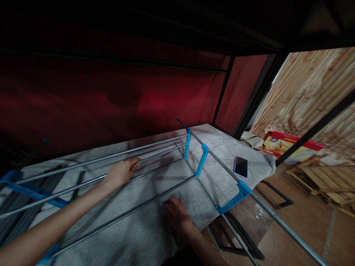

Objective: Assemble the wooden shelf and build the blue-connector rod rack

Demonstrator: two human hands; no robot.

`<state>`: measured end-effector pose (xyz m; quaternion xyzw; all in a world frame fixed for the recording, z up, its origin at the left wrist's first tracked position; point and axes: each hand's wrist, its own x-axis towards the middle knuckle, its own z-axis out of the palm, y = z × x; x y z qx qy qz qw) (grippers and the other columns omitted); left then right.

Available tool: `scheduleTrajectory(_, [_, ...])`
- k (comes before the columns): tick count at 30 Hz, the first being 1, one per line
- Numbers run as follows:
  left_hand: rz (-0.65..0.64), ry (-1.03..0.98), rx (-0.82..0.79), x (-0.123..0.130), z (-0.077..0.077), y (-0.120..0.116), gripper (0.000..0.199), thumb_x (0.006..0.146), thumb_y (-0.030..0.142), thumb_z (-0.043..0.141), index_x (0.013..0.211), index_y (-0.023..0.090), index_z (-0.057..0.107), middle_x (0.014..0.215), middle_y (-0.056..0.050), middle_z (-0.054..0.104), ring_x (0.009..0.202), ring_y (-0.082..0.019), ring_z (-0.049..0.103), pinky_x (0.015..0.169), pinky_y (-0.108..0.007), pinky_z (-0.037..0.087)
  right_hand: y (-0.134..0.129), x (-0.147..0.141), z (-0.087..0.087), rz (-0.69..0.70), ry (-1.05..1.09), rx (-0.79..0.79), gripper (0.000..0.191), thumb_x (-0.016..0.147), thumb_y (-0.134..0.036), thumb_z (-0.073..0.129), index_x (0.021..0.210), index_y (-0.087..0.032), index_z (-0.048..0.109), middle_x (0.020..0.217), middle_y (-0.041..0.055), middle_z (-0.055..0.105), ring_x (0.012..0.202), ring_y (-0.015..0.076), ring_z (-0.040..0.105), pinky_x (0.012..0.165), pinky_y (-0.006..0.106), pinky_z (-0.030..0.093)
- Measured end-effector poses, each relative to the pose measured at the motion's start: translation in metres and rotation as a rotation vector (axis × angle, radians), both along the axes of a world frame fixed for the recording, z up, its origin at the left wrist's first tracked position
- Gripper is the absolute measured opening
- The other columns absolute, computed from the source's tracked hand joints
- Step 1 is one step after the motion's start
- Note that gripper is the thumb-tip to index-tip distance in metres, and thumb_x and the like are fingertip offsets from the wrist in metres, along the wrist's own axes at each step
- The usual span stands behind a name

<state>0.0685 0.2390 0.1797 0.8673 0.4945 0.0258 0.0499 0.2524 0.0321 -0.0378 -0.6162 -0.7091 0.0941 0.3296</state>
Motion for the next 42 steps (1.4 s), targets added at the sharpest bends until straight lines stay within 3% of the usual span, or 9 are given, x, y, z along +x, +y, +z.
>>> scheduleTrajectory(10, [-0.004,-0.002,0.009,0.002,-0.001,0.003,0.050,0.097,0.042,0.032,0.133,0.025,0.063,0.127,-0.011,0.070,0.112,-0.033,0.067,0.089,-0.042,0.051,-0.004,-0.002,0.002,-0.014,0.084,0.071,0.032,0.089,-0.003,0.053,0.109,-0.025,0.064,0.106,0.0035,0.066,0.097,0.0200,0.060,0.090,0.037,0.050])
scheduleTrajectory(16, [-0.020,-0.022,0.049,0.003,-0.008,0.000,0.044,0.098,0.039,0.034,0.127,0.026,0.064,0.125,-0.010,0.071,0.110,-0.030,0.068,0.087,-0.038,0.051,0.011,0.007,0.041,-0.015,0.212,0.194,0.044,0.085,0.002,0.045,0.112,-0.026,0.066,0.110,0.0038,0.066,0.102,0.0203,0.062,0.090,0.035,0.054])
scheduleTrajectory(20, [-0.002,-0.037,0.053,0.008,-0.008,-0.014,0.037,0.099,0.033,0.036,0.123,0.026,0.063,0.124,-0.009,0.071,0.107,-0.026,0.069,0.087,-0.035,0.050,0.043,0.015,0.084,0.005,0.160,0.329,0.050,0.087,0.000,0.039,0.124,-0.025,0.063,0.124,0.0085,0.062,0.117,0.0209,0.057,0.100,0.040,0.050])
scheduleTrajectory(25, [0.072,-0.077,0.051,0.011,-0.009,-0.023,0.031,0.099,0.033,0.038,0.119,0.022,0.059,0.107,-0.011,0.075,0.096,-0.026,0.072,0.080,-0.035,0.050,0.101,0.009,0.124,0.056,-0.110,0.378,0.052,0.092,-0.006,0.040,0.139,-0.020,0.053,0.140,0.0122,0.054,0.131,0.0262,0.046,0.109,0.048,0.040])
scheduleTrajectory(30, [0.033,-0.137,0.064,0.008,-0.013,-0.025,0.026,0.099,0.031,0.040,0.121,0.020,0.051,0.098,-0.012,0.074,0.094,-0.026,0.072,0.077,-0.035,0.050,0.147,-0.002,0.144,0.112,-0.384,0.322,0.045,0.096,-0.010,0.043,0.140,-0.018,0.053,0.135,0.0133,0.059,0.128,0.0250,0.049,0.117,0.050,0.027])
scheduleTrajectory(34, [-0.044,-0.191,0.125,0.006,-0.013,-0.024,0.022,0.099,0.026,0.041,0.117,0.020,0.053,0.101,-0.012,0.072,0.094,-0.024,0.069,0.081,-0.035,0.049,0.170,-0.002,0.153,0.169,-0.477,0.261,0.032,0.099,-0.014,0.044,0.125,-0.019,0.062,0.109,0.0104,0.067,0.106,0.0242,0.057,0.104,0.043,0.040])
scheduleTrajectory(37, [-0.133,-0.280,0.292,-0.002,-0.014,-0.029,0.020,0.098,0.026,0.044,0.111,0.020,0.058,0.108,-0.012,0.068,0.103,-0.025,0.064,0.090,-0.039,0.046,0.182,0.001,0.154,0.187,-0.510,0.241,0.030,0.099,-0.012,0.043,0.118,-0.019,0.065,0.104,0.0094,0.066,0.100,0.0243,0.056,0.095,0.040,0.044])
scheduleTrajectory(39, [-0.087,-0.393,0.421,-0.015,-0.021,-0.036,0.020,0.099,0.028,0.043,0.107,0.021,0.060,0.107,-0.011,0.067,0.106,-0.025,0.060,0.093,-0.041,0.043,0.187,0.003,0.151,0.211,-0.517,0.242,0.032,0.100,-0.011,0.042,0.121,-0.019,0.064,0.107,0.0091,0.066,0.101,0.0239,0.056,0.095,0.039,0.043])
scheduleTrajectory(42, [0.217,-0.652,0.558,-0.048,-0.045,-0.049,0.020,0.099,0.030,0.042,0.099,0.022,0.061,0.098,-0.009,0.065,0.100,-0.024,0.058,0.091,-0.041,0.042,0.190,0.005,0.146,0.235,-0.506,0.245,0.032,0.100,-0.014,0.045,0.126,-0.020,0.063,0.111,0.0086,0.066,0.103,0.0237,0.057,0.095,0.039,0.043])
